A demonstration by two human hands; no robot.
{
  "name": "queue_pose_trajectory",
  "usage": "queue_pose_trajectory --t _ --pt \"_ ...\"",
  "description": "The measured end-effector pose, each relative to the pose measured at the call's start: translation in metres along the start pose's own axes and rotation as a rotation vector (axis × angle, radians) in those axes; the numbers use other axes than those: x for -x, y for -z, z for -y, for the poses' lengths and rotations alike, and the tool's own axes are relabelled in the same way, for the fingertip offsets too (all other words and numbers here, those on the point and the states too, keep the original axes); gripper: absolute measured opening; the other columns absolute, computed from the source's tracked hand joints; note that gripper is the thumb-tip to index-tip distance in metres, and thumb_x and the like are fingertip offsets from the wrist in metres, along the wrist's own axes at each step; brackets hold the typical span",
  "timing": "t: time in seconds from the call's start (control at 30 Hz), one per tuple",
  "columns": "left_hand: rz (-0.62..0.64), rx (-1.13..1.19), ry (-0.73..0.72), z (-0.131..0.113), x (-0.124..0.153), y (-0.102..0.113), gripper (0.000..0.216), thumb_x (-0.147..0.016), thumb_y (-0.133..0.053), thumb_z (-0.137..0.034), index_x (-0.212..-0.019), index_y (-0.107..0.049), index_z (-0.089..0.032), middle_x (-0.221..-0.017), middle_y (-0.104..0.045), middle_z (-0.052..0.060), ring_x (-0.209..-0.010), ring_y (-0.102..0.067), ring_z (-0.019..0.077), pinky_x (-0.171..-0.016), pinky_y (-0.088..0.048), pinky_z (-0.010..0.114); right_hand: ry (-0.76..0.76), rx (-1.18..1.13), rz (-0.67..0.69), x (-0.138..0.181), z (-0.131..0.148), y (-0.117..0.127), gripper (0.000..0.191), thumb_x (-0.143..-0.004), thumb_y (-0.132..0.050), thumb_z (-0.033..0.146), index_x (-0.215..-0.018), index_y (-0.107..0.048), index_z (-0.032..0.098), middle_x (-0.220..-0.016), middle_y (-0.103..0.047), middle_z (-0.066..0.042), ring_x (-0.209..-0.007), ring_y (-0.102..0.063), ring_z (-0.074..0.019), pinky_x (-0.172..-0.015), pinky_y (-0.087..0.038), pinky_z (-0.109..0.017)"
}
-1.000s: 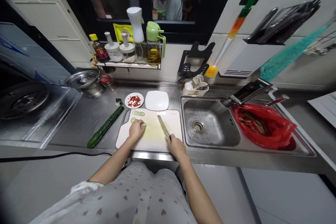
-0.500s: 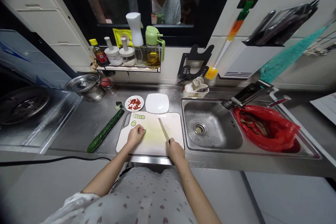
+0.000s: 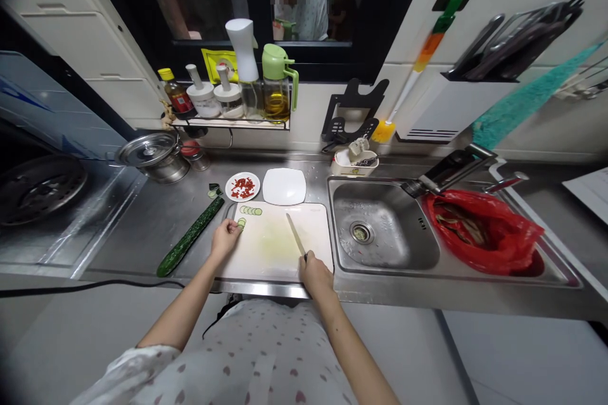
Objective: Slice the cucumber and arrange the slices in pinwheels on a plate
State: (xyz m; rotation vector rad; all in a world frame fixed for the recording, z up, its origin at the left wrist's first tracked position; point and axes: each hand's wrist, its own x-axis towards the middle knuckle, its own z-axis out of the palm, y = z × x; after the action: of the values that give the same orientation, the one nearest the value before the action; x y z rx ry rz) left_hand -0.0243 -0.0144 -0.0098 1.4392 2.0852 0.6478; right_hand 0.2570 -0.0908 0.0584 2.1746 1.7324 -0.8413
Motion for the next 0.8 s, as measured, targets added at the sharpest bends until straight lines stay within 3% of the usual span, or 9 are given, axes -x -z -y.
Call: queue_pose_trajectory --t 0.3,0.57,0.8 --pt "-0.084 -0.273 -0.122 -0.012 -0.002 0.000 0.015 -0.084 -0.054 -0.028 -0.091 -0.066 -0.023 -0.102 -0.065 0.009 -0.103 -0.055 0.0268 -0.089 -0.041 0.037 0.015 -0.001 0.005 -0.003 -0.001 0.001 0.035 -0.099 -0.028 0.041 -0.111 -0.053 0.020 -0.105 -0.070 -0.014 -0.100 -0.065 -0.0249 -0.077 -0.044 -0.033" --pt "0.053 -0.364 -0.232 -0.053 -0.023 -0.019 0.034 -0.086 -0.053 -0.031 -0.117 -0.064 -0.026 -0.115 -0.061 0.011 -0.111 -0.051 0.0296 -0.095 -0.038 0.042 0.046 0.083 -0.009 0.000 0.008 0.002 0.033 -0.099 -0.030 0.037 -0.114 -0.053 0.018 -0.101 -0.070 -0.016 -0.100 -0.066 -0.0259 -0.079 -0.044 -0.034" --pt "0.083 -0.372 -0.292 -0.064 -0.036 -0.028 0.023 -0.088 -0.052 -0.028 -0.104 -0.068 -0.022 -0.111 -0.060 0.014 -0.110 -0.051 0.0310 -0.093 -0.035 0.043 0.062 0.049 -0.003 -0.005 0.003 0.002 0.034 -0.099 -0.029 0.039 -0.113 -0.053 0.019 -0.102 -0.070 -0.015 -0.101 -0.066 -0.0255 -0.078 -0.043 -0.033"
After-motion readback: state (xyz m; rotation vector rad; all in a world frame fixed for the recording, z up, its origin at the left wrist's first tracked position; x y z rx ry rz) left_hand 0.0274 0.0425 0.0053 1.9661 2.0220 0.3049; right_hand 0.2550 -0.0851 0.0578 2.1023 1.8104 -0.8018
